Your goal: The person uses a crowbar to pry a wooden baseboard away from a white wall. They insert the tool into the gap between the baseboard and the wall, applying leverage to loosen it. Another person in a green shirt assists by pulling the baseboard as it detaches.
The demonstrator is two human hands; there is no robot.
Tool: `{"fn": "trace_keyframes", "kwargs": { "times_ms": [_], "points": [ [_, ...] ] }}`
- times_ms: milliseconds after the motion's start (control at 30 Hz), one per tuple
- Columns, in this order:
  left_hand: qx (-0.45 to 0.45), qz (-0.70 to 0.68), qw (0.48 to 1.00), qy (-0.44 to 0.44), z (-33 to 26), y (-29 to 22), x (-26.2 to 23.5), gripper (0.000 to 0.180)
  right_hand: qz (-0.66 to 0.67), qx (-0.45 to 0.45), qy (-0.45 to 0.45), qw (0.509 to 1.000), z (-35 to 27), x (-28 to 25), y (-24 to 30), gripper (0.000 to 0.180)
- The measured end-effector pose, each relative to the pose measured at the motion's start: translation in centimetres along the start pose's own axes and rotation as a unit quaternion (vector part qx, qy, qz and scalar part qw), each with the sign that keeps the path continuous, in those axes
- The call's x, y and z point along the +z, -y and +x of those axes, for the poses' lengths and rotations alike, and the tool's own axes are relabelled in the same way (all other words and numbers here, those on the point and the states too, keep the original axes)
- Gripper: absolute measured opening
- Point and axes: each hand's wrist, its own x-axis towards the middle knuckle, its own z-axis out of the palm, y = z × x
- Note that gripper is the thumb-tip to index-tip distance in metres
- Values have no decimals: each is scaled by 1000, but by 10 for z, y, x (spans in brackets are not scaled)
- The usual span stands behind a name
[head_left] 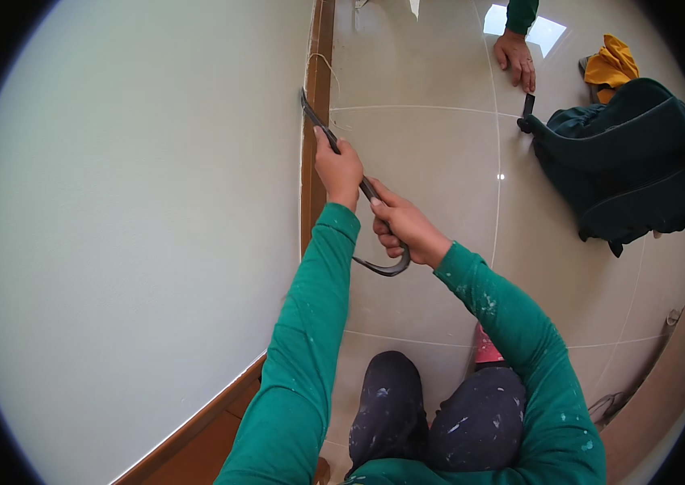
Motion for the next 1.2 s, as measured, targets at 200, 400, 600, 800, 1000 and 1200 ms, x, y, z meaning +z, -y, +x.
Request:
{"fn": "trace_keyframes", "kwargs": {
  "times_ms": [200, 400, 600, 800, 1000, 1200],
  "points": [
    [-29, -5, 999, 46, 18, -25, -12, 64, 59, 11, 23, 998, 2, 9, 19, 56],
    [-103, -73, 987, 95, 22, -58, -25, 68, 102, 29, 49, 993, -6, 19, 39, 59],
    [-148, -145, 972, 112, 24, -42, -45, 67, 74, 19, 30, 997, 7, 43, 19, 62],
    [-45, -2, 998, 47, -2, -30, -21, 70, -2, 24, 27, 999, 3, -12, 12, 62],
    [-48, -90, 994, -30, -91, -34, -6, 69, -96, 71, 52, 991, -53, -63, 9, 60],
    [-5, 3, 1000, -29, -153, -21, -31, 64, -75, 130, 87, 985, -88, -68, 2, 61]
  ]
}}
